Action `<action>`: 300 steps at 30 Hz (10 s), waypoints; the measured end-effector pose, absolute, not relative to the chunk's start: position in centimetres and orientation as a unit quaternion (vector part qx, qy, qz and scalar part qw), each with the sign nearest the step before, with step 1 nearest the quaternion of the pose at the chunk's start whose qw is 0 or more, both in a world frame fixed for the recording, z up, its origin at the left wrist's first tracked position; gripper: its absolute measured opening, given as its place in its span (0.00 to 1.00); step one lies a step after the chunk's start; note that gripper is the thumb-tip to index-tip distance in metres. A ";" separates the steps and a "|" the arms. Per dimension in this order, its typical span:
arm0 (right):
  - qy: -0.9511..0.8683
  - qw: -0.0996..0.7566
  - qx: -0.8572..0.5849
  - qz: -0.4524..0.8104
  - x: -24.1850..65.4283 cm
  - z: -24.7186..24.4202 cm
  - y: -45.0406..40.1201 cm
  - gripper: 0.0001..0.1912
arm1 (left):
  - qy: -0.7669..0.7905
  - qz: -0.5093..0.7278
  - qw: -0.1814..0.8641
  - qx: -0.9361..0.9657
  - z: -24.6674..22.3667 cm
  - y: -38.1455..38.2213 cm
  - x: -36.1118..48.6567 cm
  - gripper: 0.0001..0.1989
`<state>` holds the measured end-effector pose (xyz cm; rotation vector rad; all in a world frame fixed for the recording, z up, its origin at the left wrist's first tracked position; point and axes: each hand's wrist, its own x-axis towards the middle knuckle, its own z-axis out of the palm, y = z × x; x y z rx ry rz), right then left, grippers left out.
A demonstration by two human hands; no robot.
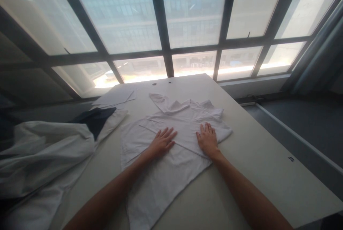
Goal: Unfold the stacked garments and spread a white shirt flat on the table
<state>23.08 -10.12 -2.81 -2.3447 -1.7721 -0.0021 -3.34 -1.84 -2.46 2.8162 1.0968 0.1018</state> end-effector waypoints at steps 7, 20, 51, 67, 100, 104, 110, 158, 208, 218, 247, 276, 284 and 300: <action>-0.732 0.111 -0.669 0.065 19.6 -2.5 -10.6 0.32 | 0.365 0.041 0.057 0.928 -2.3 -2.0 -3.3 0.28; -0.589 0.069 -0.804 0.041 23.5 -3.3 -9.4 0.34 | 0.363 0.036 0.066 0.929 -2.5 -1.7 -3.4 0.28; -0.692 0.101 -0.711 0.072 21.6 -3.2 -10.6 0.32 | 0.367 0.042 0.058 0.928 -2.6 -1.7 -3.4 0.28; -0.564 0.080 -0.822 -0.008 25.2 -3.9 -10.5 0.33 | 0.361 0.041 0.066 0.929 -2.7 -1.6 -3.5 0.28; -0.621 0.050 -0.781 -0.040 26.9 -4.6 -11.7 0.31 | 0.589 0.039 0.019 0.807 -2.4 6.6 -13.9 0.29; -0.624 0.051 -0.778 -0.049 26.9 -4.8 -11.8 0.30 | 0.641 0.078 0.004 0.763 -1.8 5.8 -13.4 0.28; -0.628 0.054 -0.774 -0.061 27.1 -5.4 -11.7 0.31 | 0.510 0.130 0.023 0.850 -2.1 1.9 -8.9 0.26; -0.621 0.070 -0.779 -0.041 27.1 -5.4 -11.7 0.31 | 0.546 0.029 0.204 0.812 1.8 -4.8 -21.3 0.24; -0.621 0.074 -0.779 -0.030 26.7 -4.1 -12.2 0.30 | 0.652 0.041 0.001 0.758 -3.1 6.5 -16.5 0.34; -0.621 0.075 -0.780 -0.022 26.7 -4.0 -12.1 0.29 | 0.669 0.039 -0.032 0.742 -3.2 7.0 -19.8 0.33; -0.805 0.131 -0.578 0.020 20.8 0.7 -15.3 0.07 | 0.568 0.182 -0.006 0.802 -2.3 4.0 -12.6 0.23; -0.757 0.020 -0.651 0.044 20.6 1.9 -17.4 0.14 | 0.471 0.085 -0.066 0.876 1.4 5.2 -16.1 0.13; -0.748 -0.029 -0.659 0.080 21.0 2.9 -18.1 0.20 | 0.478 0.166 -0.065 0.860 1.2 5.4 -13.1 0.16; -0.708 0.109 -0.692 0.089 22.8 2.5 -17.5 0.16 | 0.541 0.139 -0.007 0.829 -2.9 6.2 -10.0 0.24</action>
